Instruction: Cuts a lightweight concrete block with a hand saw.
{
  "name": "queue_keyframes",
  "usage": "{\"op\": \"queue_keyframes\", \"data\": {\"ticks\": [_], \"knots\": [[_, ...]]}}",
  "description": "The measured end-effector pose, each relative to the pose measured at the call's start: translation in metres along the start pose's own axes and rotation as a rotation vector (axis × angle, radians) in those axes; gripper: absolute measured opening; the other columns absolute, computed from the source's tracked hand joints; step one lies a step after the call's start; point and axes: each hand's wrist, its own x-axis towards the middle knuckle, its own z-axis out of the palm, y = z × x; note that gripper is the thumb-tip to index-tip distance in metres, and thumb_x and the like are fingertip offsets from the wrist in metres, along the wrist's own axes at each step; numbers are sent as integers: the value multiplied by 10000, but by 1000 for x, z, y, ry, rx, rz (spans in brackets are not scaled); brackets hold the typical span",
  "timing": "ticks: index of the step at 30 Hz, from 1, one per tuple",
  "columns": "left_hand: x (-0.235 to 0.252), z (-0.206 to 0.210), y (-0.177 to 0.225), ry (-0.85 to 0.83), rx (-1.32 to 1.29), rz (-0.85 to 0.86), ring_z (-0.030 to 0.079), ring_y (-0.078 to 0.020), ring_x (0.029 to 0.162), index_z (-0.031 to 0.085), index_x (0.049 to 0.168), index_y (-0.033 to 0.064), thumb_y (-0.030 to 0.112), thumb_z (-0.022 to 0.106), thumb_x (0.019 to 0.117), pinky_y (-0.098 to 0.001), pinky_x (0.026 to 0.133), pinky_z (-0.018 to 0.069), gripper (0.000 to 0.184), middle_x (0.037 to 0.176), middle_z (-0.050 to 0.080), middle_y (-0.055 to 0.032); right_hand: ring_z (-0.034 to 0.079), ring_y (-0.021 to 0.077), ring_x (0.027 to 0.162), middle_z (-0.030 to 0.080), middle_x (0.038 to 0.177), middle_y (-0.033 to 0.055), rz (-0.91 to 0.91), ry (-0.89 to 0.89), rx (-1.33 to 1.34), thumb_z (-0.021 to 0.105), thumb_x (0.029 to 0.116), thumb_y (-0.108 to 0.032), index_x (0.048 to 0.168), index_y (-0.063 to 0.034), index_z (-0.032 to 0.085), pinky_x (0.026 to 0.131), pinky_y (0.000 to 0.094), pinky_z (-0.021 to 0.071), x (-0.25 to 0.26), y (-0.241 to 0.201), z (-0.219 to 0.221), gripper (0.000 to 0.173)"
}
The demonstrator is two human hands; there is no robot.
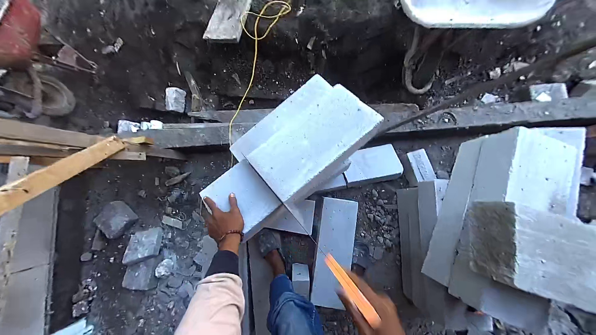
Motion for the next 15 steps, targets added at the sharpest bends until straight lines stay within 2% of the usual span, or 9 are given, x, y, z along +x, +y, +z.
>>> {"op": "queue_keyframes", "data": {"ticks": [2,4,6,7,8,10,12,13,15], "knots": [[-1,5,-7,7,-26,-24,498,-519,1334,151,1661,203,715,439,977,-685,1050,412,902,1535,409,-333,756,170,876,778,1035,57,-11,2,-29,634,1012,-393,1382,-85,642,761,442,641,-13,6,-4,481],[-9,8,-18,-8,2,-8,519,-528,1300,144,1661,211,731,410,977,-699,1018,429,900,1496,444,-342,737,176,805,761,931,29,52,-11,-78,597,1009,-468,1289,-144,696,719,451,623,49,-29,21,439],[9,1,-3,23,18,42,551,-515,1271,196,1651,169,726,407,980,-685,1012,444,898,1436,511,-340,729,282,816,742,912,102,84,-79,-35,580,1023,-491,1240,-132,695,726,561,593,141,-76,35,435],[11,-1,1,14,20,52,543,-509,1288,209,1644,139,713,416,985,-678,1031,434,899,1435,515,-338,722,307,812,733,908,124,81,-96,-11,580,1026,-492,1241,-124,687,704,582,582,150,-81,34,440],[3,-1,-6,-10,32,38,532,-501,1308,200,1645,132,715,416,983,-671,1046,432,908,1456,501,-330,725,284,805,736,919,111,68,-94,1,587,1027,-481,1279,-125,673,686,557,592,123,-64,32,445],[-1,1,-4,-12,13,24,532,-513,1300,172,1654,155,723,419,976,-682,1033,435,918,1479,474,-335,752,160,853,771,1005,27,-26,-20,-40,598,1022,-460,1379,-145,640,731,441,647,45,-11,18,478],[2,6,-4,15,-9,9,546,-527,1268,159,1659,184,722,425,976,-686,1010,441,909,1478,463,-346,756,162,853,780,1021,60,-78,14,-44,634,1013,-389,1395,-75,631,738,434,644,-2,19,4,495],[0,8,-8,17,-1,-4,550,-523,1265,154,1660,198,729,415,975,-682,1003,447,905,1490,454,-341,753,160,836,779,998,54,-68,6,-62,627,1015,-400,1381,-79,642,727,430,642,3,16,6,487],[-6,10,-18,6,30,3,562,-511,1254,155,1660,207,744,387,975,-682,983,463,901,1475,475,-328,743,181,792,764,913,34,24,-20,-114,594,1006,-483,1307,-136,682,703,451,627,62,-21,29,468]]}}
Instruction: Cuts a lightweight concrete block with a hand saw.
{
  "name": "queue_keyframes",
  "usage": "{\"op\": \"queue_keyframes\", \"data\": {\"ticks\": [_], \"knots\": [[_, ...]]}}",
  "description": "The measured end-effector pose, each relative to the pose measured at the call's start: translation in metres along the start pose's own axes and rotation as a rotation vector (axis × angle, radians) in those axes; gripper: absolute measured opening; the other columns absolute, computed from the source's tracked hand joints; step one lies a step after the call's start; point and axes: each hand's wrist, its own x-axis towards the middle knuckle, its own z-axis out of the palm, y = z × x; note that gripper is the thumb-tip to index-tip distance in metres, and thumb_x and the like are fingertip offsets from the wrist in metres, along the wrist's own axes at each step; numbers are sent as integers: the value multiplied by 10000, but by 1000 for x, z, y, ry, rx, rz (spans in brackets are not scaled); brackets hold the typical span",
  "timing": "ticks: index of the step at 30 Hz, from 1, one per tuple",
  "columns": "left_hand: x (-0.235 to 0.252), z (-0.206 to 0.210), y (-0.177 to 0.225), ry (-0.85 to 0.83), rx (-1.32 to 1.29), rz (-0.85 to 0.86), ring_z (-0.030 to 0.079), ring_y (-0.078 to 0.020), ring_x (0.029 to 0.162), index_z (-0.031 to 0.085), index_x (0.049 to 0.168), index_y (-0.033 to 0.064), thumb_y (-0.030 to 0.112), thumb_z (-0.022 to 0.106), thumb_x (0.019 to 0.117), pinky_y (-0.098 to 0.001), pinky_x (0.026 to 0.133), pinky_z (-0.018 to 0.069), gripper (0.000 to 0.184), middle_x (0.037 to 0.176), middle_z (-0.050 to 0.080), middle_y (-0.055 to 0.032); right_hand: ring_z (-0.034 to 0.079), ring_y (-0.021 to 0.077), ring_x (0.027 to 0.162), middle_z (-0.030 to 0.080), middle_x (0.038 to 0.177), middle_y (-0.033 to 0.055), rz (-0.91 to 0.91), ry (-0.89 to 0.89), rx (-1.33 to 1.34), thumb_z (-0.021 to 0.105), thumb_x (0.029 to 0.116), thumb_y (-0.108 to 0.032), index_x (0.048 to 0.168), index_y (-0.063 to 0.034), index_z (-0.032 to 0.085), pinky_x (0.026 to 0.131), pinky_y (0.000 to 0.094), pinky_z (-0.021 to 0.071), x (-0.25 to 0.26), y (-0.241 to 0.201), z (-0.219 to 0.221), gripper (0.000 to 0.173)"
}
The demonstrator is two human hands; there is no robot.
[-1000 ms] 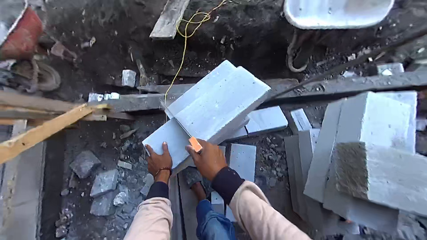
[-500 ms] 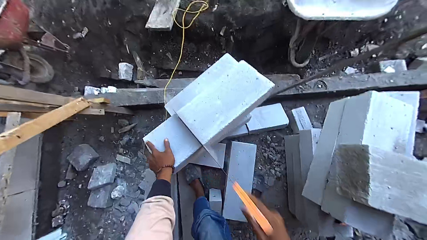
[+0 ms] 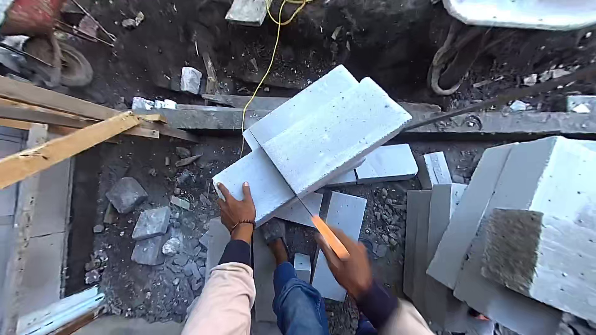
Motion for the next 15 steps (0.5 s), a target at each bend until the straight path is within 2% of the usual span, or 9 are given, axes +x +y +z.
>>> {"op": "queue_keyframes", "data": {"ticks": [2,3,5,6,8,10,11,13,15], "knots": [[18,-7,14,6,-18,32,551,-513,1271,170,1658,189,746,386,973,-693,994,449,909,1478,479,-324,735,288,828,751,928,105,64,-72,37,587,1013,-499,1334,-141,660,750,562,597,81,-51,8,486],[21,-9,15,-13,-31,45,531,-533,1285,173,1655,169,743,390,974,-713,1001,434,917,1480,467,-342,733,303,842,749,947,118,67,-88,61,589,1015,-507,1353,-147,647,756,580,590,86,-52,6,497],[10,-12,8,-53,-6,40,523,-549,1285,141,1658,165,755,368,972,-725,991,436,932,1476,457,-359,744,195,871,760,1006,47,-1,-41,86,601,1017,-479,1374,-166,633,759,479,632,18,-8,-1,476],[15,-12,14,-27,-9,36,536,-538,1276,155,1657,170,755,380,968,-712,993,442,932,1466,472,-354,752,164,909,770,1054,44,-62,17,106,631,1010,-420,1370,-124,645,788,439,643,-16,18,-8,467],[16,-6,16,9,-30,4,555,-514,1264,178,1657,185,738,419,968,-685,1006,446,916,1480,463,-341,753,188,964,767,1111,95,-101,33,119,654,1007,-336,1368,-34,638,842,445,634,-53,46,-17,472],[4,1,5,3,-31,-17,554,-499,1274,174,1659,204,734,415,972,-673,1011,449,900,1514,436,-321,750,149,872,774,1004,29,-61,25,50,627,1001,-422,1313,-98,684,763,416,641,-21,28,-7,453],[0,1,1,-6,-22,-13,551,-498,1277,168,1660,212,741,403,971,-674,1007,452,900,1512,440,-319,743,175,810,764,924,32,-11,-2,40,612,998,-468,1264,-122,704,722,448,628,18,0,2,446],[16,-9,14,-7,-40,21,550,-512,1269,174,1658,197,737,405,974,-688,1006,446,902,1466,481,-334,727,280,816,743,905,94,65,-80,90,596,1006,-517,1256,-141,693,744,567,591,96,-52,8,462],[15,-13,9,-58,-29,39,533,-536,1276,154,1658,180,745,388,973,-716,1001,436,918,1462,467,-356,735,242,828,751,942,70,20,-68,109,589,1014,-514,1327,-153,657,740,532,612,63,-27,10,483]]}}
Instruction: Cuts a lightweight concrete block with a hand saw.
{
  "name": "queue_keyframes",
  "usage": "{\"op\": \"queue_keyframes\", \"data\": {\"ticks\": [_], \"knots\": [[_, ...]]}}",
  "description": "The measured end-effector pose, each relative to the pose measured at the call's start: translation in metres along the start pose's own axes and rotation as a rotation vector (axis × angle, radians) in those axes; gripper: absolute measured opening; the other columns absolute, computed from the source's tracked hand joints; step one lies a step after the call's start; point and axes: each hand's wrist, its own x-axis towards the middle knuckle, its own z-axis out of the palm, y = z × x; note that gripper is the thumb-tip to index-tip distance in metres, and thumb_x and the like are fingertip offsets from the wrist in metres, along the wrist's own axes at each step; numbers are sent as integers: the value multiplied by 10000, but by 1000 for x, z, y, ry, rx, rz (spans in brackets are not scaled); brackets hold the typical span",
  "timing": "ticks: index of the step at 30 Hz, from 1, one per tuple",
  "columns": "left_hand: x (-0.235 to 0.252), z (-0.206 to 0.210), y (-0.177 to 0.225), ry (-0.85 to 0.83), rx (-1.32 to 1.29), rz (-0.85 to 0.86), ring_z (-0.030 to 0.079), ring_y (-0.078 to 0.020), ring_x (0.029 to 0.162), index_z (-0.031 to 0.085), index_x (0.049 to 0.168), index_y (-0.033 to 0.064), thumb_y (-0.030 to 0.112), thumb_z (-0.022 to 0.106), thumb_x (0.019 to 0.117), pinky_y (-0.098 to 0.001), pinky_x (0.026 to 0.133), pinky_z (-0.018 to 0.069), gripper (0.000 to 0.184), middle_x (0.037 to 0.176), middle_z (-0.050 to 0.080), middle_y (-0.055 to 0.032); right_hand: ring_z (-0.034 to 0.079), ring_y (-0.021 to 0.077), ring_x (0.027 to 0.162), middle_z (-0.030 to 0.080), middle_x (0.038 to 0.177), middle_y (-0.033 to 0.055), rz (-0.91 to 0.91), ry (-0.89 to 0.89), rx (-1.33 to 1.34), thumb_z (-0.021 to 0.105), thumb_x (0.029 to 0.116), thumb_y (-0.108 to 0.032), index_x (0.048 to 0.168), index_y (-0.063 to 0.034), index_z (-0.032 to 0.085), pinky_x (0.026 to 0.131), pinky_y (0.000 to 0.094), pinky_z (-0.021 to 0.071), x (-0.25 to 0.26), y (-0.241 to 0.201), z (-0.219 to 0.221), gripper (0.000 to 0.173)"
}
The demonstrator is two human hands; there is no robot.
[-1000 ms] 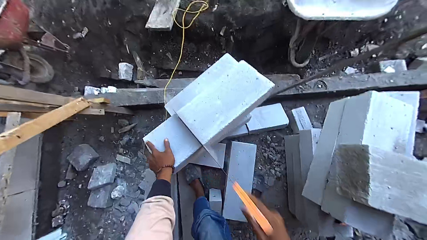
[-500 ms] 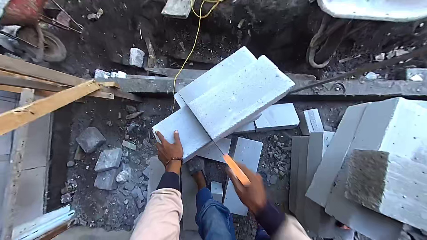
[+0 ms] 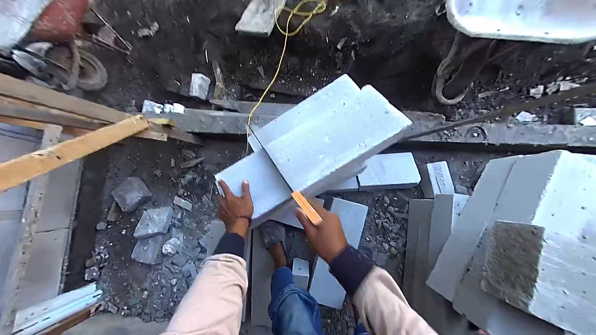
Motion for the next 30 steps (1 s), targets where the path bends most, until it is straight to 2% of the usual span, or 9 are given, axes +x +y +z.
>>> {"op": "queue_keyframes", "data": {"ticks": [4,9,14,16,19,22,25,27,30], "knots": [[6,2,11,37,-25,-45,525,-514,1299,175,1659,208,726,441,970,-688,1029,426,901,1496,452,-329,747,194,990,758,1140,107,-141,99,38,656,1005,-318,1391,-21,616,872,445,626,-118,90,-17,489],[11,2,8,60,-31,-7,525,-515,1303,186,1657,195,735,440,965,-688,1037,424,914,1478,471,-338,742,113,811,774,933,-27,-79,75,-25,578,999,-535,1335,-162,676,724,403,630,-13,33,8,511],[5,3,6,56,-16,-7,524,-520,1301,168,1659,190,748,409,966,-691,1021,437,921,1501,440,-343,758,182,916,772,1086,89,-143,94,8,654,1005,-344,1375,-34,631,803,444,638,-106,77,-17,483],[-4,10,-2,50,-3,-21,542,-518,1277,155,1661,200,754,398,965,-683,1005,449,922,1502,436,-343,752,170,882,773,1032,58,-138,79,-42,626,1006,-406,1318,-75,677,774,432,637,-68,57,-15,457],[4,4,3,67,7,21,551,-534,1258,181,1657,181,753,397,966,-703,999,444,923,1468,472,-350,723,289,892,745,967,107,82,-115,14,600,998,-537,1215,-133,714,805,577,578,52,-46,-16,472],[1,-1,1,11,33,34,545,-549,1256,177,1652,148,754,391,967,-719,998,440,939,1424,503,-365,744,212,863,762,976,51,51,-33,6,568,1005,-559,1359,-153,644,764,495,622,-17,-9,-6,544],[8,2,13,66,-29,-3,535,-524,1288,210,1651,163,714,441,974,-693,1020,439,903,1484,459,-347,756,174,884,780,1030,61,-53,70,32,641,1010,-385,1387,-65,632,787,447,636,-84,35,-27,494],[-9,10,-3,56,-11,-22,530,-519,1293,187,1655,178,715,428,979,-689,1013,445,897,1503,437,-338,745,156,820,771,948,22,-17,43,-13,615,1002,-462,1314,-123,684,725,429,633,-60,19,-19,466],[7,5,6,80,-5,10,540,-516,1283,192,1656,182,744,413,965,-688,1008,450,918,1480,468,-332,729,239,899,750,963,64,94,-114,4,558,993,-595,1268,-162,689,821,520,592,41,-41,-12,529]]}}
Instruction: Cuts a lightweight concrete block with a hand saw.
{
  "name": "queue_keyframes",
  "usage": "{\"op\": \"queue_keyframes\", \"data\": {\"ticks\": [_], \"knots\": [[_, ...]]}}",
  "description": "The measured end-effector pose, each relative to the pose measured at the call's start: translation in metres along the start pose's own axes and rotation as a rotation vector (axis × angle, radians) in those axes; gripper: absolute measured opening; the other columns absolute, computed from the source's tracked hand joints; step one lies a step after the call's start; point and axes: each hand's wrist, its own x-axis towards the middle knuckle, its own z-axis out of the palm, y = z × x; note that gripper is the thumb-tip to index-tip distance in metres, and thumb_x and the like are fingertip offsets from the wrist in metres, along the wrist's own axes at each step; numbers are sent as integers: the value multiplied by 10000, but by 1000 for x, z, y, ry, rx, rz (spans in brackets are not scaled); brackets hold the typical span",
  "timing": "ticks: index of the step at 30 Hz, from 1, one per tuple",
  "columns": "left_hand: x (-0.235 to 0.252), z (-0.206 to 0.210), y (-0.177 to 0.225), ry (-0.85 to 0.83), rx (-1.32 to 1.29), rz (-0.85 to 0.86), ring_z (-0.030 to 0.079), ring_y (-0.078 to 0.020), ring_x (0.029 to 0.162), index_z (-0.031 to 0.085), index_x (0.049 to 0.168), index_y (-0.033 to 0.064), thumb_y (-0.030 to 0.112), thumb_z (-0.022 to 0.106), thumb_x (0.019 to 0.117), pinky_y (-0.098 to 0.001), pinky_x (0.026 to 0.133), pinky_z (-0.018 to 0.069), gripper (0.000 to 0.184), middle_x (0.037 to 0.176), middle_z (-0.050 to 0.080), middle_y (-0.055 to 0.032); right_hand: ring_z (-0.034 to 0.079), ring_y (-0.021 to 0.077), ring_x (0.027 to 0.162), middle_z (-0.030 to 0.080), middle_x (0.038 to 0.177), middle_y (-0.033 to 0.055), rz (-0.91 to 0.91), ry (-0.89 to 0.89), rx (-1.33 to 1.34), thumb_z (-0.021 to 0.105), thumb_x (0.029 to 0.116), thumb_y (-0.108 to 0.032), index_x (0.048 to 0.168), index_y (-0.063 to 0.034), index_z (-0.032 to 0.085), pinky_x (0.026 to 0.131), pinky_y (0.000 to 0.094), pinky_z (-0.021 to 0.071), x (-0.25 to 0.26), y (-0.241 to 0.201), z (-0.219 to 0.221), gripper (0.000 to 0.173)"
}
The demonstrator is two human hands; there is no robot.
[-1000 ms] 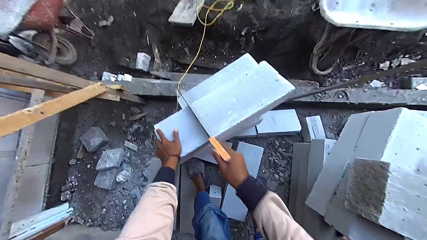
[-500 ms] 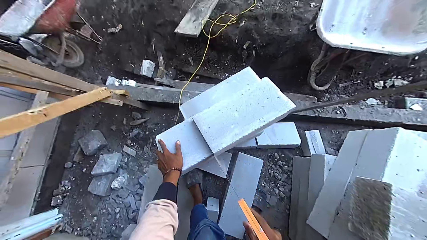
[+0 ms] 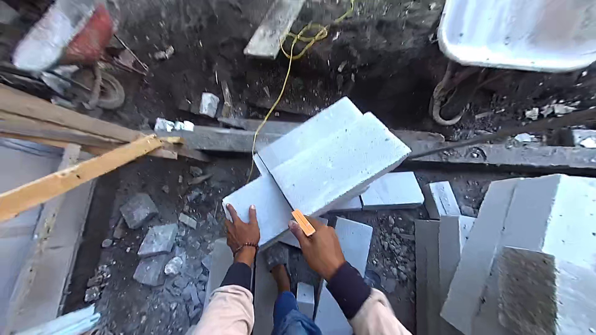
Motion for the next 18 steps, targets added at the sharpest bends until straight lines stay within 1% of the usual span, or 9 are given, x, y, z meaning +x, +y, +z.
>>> {"op": "queue_keyframes", "data": {"ticks": [1,3,5,7,10,12,14,16,18], "knots": [[8,-2,1,-9,1,10,531,-527,1289,190,1655,171,742,414,966,-695,1016,440,922,1479,465,-344,734,224,901,756,971,55,-8,7,5,557,992,-599,1283,-162,685,822,506,597,-7,7,0,540],[-1,-2,-5,-59,21,12,528,-536,1287,171,1656,164,759,391,962,-702,1018,440,939,1476,457,-358,753,184,905,773,1017,54,-65,118,7,605,1004,-482,1324,-99,670,803,453,632,-93,57,2,503],[7,-1,9,-22,-15,-21,551,-523,1263,194,1655,180,730,439,966,-682,1009,449,915,1473,468,-344,741,209,989,753,1123,124,-107,149,68,641,1014,-321,1374,3,613,889,453,614,-134,86,-7,486],[-4,0,0,-39,-5,-56,552,-518,1260,178,1658,192,713,450,974,-672,1012,452,901,1490,446,-342,741,141,924,768,1054,55,-116,171,75,643,1005,-358,1324,-49,663,830,400,631,-121,92,4,444],[8,-4,7,-47,-14,-34,551,-507,1270,171,1659,203,721,431,976,-671,1022,445,896,1472,468,-341,735,67,839,775,947,-44,-152,186,55,595,983,-563,1267,-148,718,757,355,631,-45,74,15,519],[0,-1,0,-79,-27,-15,534,-532,1281,153,1658,170,724,395,983,-705,1011,443,905,1471,458,-358,746,95,880,781,993,-14,-133,143,19,604,986,-546,1308,-120,695,794,377,637,-83,89,3,542],[1,-4,2,-54,-3,-8,553,-524,1256,149,1661,191,732,383,983,-696,994,455,898,1467,466,-349,750,196,965,766,1090,108,-131,150,47,642,1000,-378,1355,-2,632,870,445,624,-148,109,-1,517],[-1,0,1,-45,5,-42,562,-513,1245,146,1662,206,722,403,984,-681,998,455,890,1480,458,-339,722,215,1061,732,1184,147,-147,136,73,618,1021,-329,1390,32,586,959,437,592,-171,132,0,517],[-12,6,-9,-51,0,-50,557,-522,1246,130,1663,215,732,384,983,-693,978,459,891,1482,450,-344,745,153,904,770,1021,54,-163,190,11,621,1002,-433,1284,-60,693,814,405,635,-117,106,6,473]]}}
